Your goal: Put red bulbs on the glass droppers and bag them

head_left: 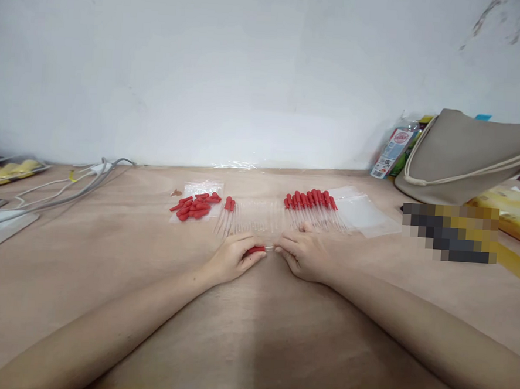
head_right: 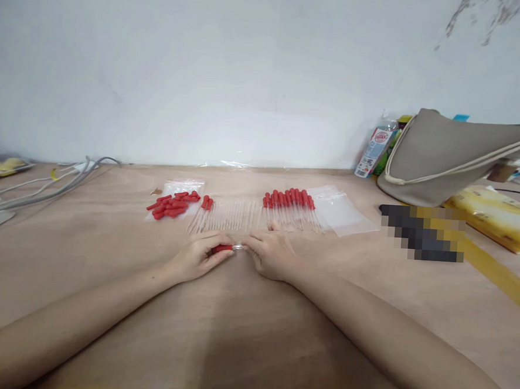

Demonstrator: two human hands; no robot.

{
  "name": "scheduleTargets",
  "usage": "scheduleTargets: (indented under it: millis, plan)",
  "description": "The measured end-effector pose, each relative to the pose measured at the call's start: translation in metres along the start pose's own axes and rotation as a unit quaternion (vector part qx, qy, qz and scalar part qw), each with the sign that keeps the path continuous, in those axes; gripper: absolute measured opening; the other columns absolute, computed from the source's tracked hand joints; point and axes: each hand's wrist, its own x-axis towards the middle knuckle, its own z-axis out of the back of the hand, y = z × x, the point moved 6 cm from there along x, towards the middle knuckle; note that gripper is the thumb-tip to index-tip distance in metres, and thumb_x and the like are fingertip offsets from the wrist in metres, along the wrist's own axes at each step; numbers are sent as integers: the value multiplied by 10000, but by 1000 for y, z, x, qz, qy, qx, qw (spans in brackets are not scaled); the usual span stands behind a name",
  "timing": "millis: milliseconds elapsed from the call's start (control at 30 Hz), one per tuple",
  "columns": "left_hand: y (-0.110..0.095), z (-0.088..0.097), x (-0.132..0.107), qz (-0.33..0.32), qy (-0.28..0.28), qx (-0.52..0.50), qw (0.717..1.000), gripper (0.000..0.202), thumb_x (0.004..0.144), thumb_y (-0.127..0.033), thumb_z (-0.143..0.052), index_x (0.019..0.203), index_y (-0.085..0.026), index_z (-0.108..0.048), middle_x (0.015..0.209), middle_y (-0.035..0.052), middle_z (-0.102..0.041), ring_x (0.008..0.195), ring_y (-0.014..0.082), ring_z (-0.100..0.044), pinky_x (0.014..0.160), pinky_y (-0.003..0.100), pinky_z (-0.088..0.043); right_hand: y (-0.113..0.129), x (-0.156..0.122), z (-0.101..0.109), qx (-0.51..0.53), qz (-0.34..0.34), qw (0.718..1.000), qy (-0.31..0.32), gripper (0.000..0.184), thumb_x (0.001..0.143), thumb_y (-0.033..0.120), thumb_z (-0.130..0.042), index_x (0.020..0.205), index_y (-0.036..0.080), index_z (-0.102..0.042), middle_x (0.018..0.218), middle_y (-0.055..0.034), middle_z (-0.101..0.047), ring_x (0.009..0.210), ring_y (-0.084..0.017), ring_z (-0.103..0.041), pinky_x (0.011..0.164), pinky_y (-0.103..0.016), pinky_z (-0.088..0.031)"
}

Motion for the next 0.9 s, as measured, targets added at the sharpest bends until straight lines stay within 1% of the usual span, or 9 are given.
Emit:
scheduleTargets:
  millis: [200,300,367,433,500,567,633,700,900]
  plan:
    - [3,1,3,12,15,-2,1000,161,843,-266,-490,890,-166,-606,809,46,-606,739,141,-552,678,247,-427,2,4,0,-16,-3,999,34,234,871,204,-400,776,166,-611,707,-27,-612,618,-122,-483,671,-304,-230]
    - [12,3,2,61,-13,-19,998,216,818,-279,-523,1007,-183,-567,808,28,-589,676,121,-530,652,248,-438,-1,5,6,-17,-8,998,57,243,864,232,-422,752,175,-630,725,-41,-637,679,-141,-526,702,-313,-242]
    - [20,2,0,107,-30,-46,993,368,794,-286,-549,1141,-190,-473,845,22,-562,608,98,-493,594,235,-437,-14,6,9,-1,-62,996,60,254,857,244,-429,730,178,-639,718,-43,-655,670,-143,-544,698,-308,-257]
    - [25,-1,-1,130,-26,-75,988,487,776,-278,-562,1219,-195,-377,893,24,-538,589,85,-470,560,224,-429,-35,5,11,22,-170,984,49,268,848,275,-429,710,183,-639,673,-32,-657,612,-140,-546,661,-294,-280]
    - [26,-3,-1,128,-12,-87,988,494,770,-265,-560,1219,-198,-366,894,19,-531,603,85,-468,560,221,-421,-60,4,11,32,-292,956,22,279,828,323,-433,671,188,-622,624,-20,-645,568,-144,-542,621,-284,-296]
    - [24,-5,0,115,1,-82,990,438,771,-261,-554,1179,-196,-407,837,5,-536,609,90,-466,569,224,-412,-79,4,10,18,-375,927,-8,281,802,354,-440,630,191,-591,619,-19,-641,579,-155,-551,628,-289,-312]
    - [23,-5,0,108,5,-75,991,383,772,-264,-548,1134,-193,-445,805,-2,-538,602,91,-463,569,226,-405,-90,9,6,-6,-410,912,-23,278,790,362,-435,612,194,-569,639,-18,-643,630,-167,-563,685,-308,-319]
    - [22,-4,0,107,5,-70,992,351,773,-268,-546,1105,-189,-465,788,-6,-538,591,90,-462,568,228,-403,-98,15,0,-31,-422,906,-16,291,790,362,-418,596,194,-555,643,-21,-640,680,-180,-567,742,-338,-306]
    - [22,-5,0,111,14,-58,992,306,776,-274,-545,1065,-179,-512,785,2,-548,588,89,-470,569,226,-410,-107,21,-11,-85,-423,902,17,351,788,385,-393,535,181,-527,609,-52,-620,712,-204,-555,775,-388,-259]
